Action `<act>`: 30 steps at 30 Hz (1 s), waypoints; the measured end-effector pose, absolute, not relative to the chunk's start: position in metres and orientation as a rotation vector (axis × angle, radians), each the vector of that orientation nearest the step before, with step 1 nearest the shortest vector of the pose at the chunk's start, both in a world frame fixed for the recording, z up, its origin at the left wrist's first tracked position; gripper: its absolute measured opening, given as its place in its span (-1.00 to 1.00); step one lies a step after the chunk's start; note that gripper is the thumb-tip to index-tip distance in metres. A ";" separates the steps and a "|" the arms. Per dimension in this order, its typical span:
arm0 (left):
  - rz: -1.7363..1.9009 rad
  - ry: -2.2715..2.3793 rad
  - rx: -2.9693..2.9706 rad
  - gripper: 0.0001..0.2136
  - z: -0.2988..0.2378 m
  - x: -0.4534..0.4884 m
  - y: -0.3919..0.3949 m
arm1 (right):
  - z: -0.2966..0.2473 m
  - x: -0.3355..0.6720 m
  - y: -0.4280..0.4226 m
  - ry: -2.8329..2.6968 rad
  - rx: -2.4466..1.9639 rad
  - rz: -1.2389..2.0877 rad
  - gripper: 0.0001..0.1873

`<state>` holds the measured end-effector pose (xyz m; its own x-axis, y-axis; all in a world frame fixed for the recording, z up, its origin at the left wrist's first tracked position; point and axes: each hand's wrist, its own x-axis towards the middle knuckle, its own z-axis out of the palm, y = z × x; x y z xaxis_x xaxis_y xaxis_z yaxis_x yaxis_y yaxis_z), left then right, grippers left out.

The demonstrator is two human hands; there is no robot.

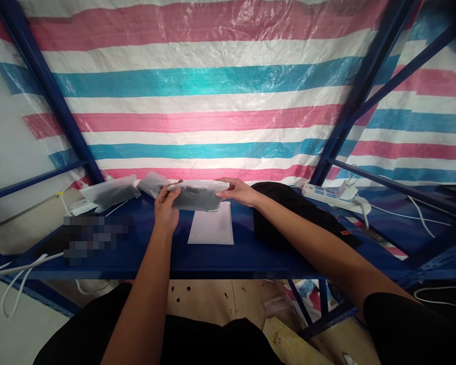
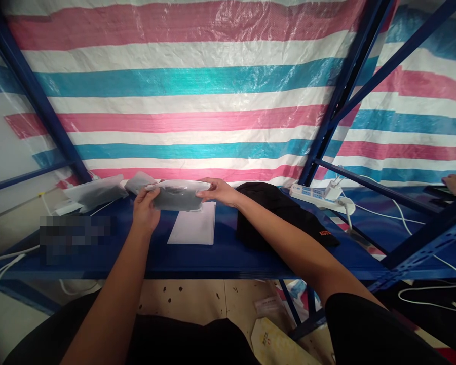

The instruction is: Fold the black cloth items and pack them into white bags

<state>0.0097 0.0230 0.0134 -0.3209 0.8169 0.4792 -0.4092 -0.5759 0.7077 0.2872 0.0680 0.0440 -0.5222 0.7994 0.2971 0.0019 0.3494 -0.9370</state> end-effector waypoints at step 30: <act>1.620 1.306 2.422 -0.87 -0.015 0.021 0.035 | 0.012 0.241 0.049 -2.294 -0.567 -0.098 -0.71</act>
